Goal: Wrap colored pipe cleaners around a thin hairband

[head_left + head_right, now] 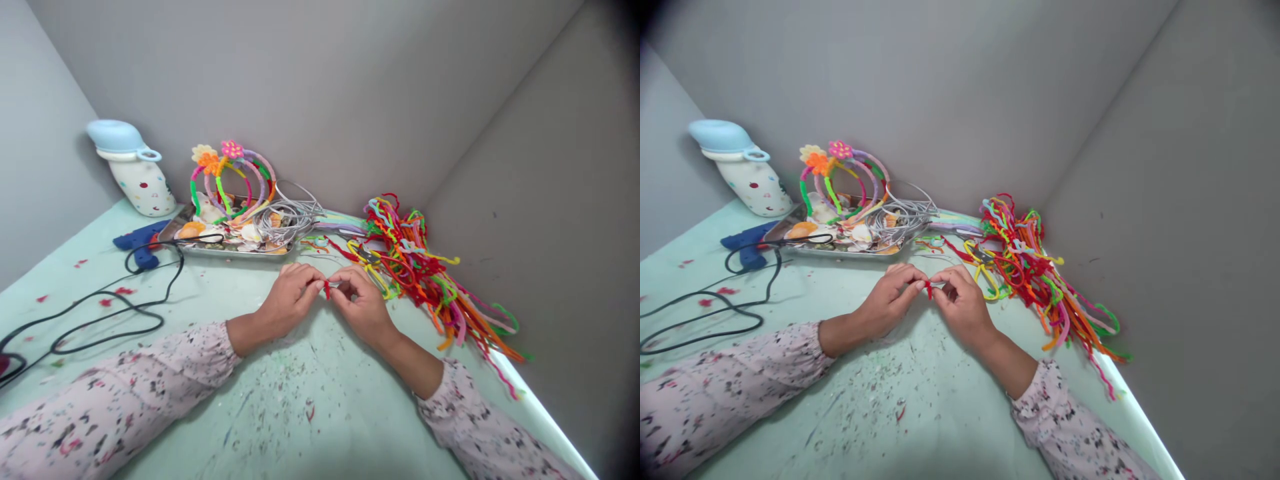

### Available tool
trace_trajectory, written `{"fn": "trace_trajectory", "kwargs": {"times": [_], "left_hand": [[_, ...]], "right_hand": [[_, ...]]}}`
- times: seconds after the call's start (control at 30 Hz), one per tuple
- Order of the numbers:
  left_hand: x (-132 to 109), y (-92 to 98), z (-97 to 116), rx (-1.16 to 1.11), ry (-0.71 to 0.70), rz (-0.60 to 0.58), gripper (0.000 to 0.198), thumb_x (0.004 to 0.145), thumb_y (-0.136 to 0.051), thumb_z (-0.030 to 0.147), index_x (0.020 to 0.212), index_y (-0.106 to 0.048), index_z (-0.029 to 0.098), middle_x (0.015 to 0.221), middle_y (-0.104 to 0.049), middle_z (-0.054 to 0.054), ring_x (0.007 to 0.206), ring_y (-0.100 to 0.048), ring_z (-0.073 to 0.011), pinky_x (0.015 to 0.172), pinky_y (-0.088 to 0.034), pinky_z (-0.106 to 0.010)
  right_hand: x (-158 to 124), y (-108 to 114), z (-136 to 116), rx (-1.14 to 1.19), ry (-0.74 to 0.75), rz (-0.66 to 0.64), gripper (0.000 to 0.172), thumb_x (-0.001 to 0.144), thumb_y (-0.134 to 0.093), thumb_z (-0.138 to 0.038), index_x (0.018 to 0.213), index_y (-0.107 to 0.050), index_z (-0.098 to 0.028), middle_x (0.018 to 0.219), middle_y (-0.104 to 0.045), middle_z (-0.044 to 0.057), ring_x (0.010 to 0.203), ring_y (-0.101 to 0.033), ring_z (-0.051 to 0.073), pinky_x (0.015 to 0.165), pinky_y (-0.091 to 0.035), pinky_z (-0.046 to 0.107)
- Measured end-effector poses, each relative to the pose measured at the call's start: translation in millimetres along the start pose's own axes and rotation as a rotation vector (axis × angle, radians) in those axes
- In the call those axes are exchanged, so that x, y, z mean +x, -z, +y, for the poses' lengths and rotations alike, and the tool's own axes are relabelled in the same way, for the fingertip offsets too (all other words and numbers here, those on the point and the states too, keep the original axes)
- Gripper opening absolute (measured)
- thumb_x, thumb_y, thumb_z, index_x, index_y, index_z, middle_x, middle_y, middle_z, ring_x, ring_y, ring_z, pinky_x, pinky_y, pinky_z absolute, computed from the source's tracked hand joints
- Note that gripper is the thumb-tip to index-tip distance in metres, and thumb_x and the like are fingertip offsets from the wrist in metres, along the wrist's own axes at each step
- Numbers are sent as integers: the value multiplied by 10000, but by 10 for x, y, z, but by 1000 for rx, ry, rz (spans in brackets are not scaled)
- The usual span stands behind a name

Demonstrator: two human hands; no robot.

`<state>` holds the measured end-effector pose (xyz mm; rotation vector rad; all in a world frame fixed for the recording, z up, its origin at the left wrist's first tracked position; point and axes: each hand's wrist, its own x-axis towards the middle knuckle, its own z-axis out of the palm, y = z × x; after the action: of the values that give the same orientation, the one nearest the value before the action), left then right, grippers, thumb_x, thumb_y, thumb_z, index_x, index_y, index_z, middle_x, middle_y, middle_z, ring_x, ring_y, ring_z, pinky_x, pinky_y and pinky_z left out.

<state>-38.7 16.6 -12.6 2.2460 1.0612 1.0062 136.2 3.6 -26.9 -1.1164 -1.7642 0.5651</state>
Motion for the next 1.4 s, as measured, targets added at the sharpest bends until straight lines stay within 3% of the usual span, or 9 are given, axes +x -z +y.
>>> {"fn": "trace_trajectory", "kwargs": {"times": [0.23,0.9,1.17,1.4], "left_hand": [[-9,-8,7,-34,55,39,141,916,-457,269,872,-556,179,833,-610,-17,819,-521,-168,798,-374,-328],[5,-12,8,16,22,22,174,931,-434,275,850,-556,182,827,-611,-20,823,-513,-177,806,-366,-342],[9,-10,7,41,8,14,184,935,-424,272,847,-562,186,833,-618,-24,830,-509,-183,808,-369,-348],[4,-11,3,61,-20,2,149,923,-441,233,856,-564,182,831,-618,-21,828,-503,-181,811,-361,-351]], "right_hand": [[-8,4,16,-14,-11,8,125,799,-610,-164,901,-625,-235,931,-567,13,658,-528,112,595,-460,254],[-6,0,-15,21,-55,21,46,818,-628,-253,855,-627,-226,862,-563,6,636,-505,116,580,-444,250],[5,-12,6,101,-102,16,146,793,-670,-350,813,-625,-213,820,-563,7,653,-510,122,569,-437,245],[8,-7,25,259,-182,-23,157,757,-697,-332,766,-608,-203,810,-575,0,650,-529,117,574,-444,243]]}}
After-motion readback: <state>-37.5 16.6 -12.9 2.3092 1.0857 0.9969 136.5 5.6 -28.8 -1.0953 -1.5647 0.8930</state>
